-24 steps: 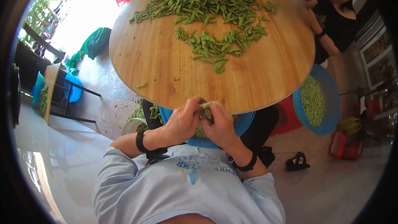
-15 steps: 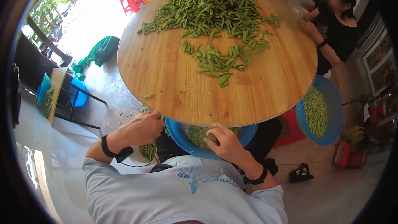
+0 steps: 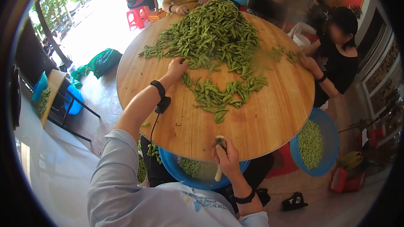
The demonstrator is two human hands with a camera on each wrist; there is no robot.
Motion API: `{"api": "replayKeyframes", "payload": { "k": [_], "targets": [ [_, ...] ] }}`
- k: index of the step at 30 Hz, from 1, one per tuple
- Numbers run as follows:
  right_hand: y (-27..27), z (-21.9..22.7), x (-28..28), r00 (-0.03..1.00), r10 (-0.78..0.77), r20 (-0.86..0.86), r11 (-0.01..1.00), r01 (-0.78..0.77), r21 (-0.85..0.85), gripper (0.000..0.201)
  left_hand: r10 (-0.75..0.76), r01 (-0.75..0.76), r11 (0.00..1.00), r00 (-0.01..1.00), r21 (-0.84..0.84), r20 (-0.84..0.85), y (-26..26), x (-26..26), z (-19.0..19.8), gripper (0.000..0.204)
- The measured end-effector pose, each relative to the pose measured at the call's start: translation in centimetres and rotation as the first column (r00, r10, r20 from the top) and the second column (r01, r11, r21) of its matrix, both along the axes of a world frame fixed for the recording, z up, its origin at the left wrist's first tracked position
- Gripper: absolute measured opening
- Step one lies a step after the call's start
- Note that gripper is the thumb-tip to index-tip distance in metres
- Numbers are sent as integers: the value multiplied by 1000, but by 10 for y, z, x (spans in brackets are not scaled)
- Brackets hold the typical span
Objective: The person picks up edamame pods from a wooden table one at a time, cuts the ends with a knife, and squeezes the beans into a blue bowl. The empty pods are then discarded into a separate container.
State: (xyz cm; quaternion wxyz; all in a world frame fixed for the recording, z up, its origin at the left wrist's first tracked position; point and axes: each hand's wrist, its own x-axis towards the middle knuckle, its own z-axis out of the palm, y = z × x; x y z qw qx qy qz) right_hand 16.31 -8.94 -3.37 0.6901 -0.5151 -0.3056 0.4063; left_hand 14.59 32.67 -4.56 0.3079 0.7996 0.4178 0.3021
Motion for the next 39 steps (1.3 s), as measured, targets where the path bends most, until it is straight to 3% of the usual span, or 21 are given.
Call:
{"api": "replayKeyframes", "payload": {
  "k": [4, 6, 7, 9, 11, 13, 15, 17, 22, 24, 26, 27, 29, 30, 34, 35, 36, 37, 39],
  "targets": [
    [-4, -4, 6, 1000, 29, -9, 999, -28, 41, 18, -42, 54, 991, 995, 123, -96, -51, 17, -10, 37],
    [-6, -5, 6, 998, 53, 22, 998, -53, 15, 19, -292, 291, 949, 956, 118, -12, -69, 14, -22, 35],
    [-8, -6, 5, 999, 49, 7, 999, -49, 13, 19, -296, 297, 948, 955, 112, -26, -83, 6, -17, 35],
    [-6, -4, 4, 999, 41, 1, 999, -41, 1, 20, -494, 493, 845, 868, -206, 51, -104, -4, 9, 29],
    [-5, -2, 1, 1000, 19, -1, 1000, -19, 21, 22, -490, 474, 844, 872, -250, 1, -100, -4, 30, 28],
    [-4, -1, -2, 1000, -6, -7, 999, 6, 40, 24, -207, 205, 978, 973, -32, -99, -85, 7, 39, 32],
    [-4, -2, -2, 998, 9, 60, 1000, -10, 4, 26, -141, 124, 986, 977, -112, -160, -66, 23, 51, 32],
    [-3, -3, 0, 991, 26, 128, 1000, -23, -19, 28, -5, 21, 999, 945, 45, -326, -52, 39, 46, 32],
    [-4, -8, 2, 956, 16, 294, 999, -2, -49, 28, -30, 60, 995, 936, 76, -352, -37, 47, 20, 31],
    [-4, -4, 3, 967, 37, 253, 998, -25, -53, 31, -52, 75, 995, 943, 59, -330, -38, 35, 16, 28],
    [-4, -2, 2, 983, 36, 182, 998, -27, -55, 33, -38, 137, 957, 933, 257, -358, -41, 18, 11, 22],
    [-5, -2, 2, 993, 32, 116, 998, -25, -55, 35, -39, 138, 959, 930, 249, -366, -48, 8, 17, 22],
    [-5, -3, 4, 995, 44, 88, 998, -40, -50, 37, -123, 146, 985, 966, 89, -229, -69, -14, 42, 21],
    [-5, -3, 5, 996, 55, 66, 998, -52, -37, 38, -172, 199, 963, 973, 184, -153, -75, -24, 42, 24],
    [-1, 2, 6, 990, 104, -99, 994, -102, 22, 39, -316, 316, 944, 949, 95, -11, -139, -60, 65, 21],
    [1, 5, 5, 990, 95, -109, 996, -94, 6, 39, -371, 382, 922, 919, -68, 135, -153, -67, 62, 19],
    [2, 9, 3, 983, 108, -147, 994, -106, 23, 39, -389, 455, 863, 876, -220, 284, -169, -76, 61, 18],
    [5, 13, 3, 976, 121, -182, 992, -114, 45, 39, -394, 462, 855, 875, -236, 282, -190, -84, 68, 18],
    [6, 18, -2, 962, 134, -237, 990, -121, 69, 40, -431, 607, 619, 793, -498, 430, -232, -100, 83, 16]
  ]
}}
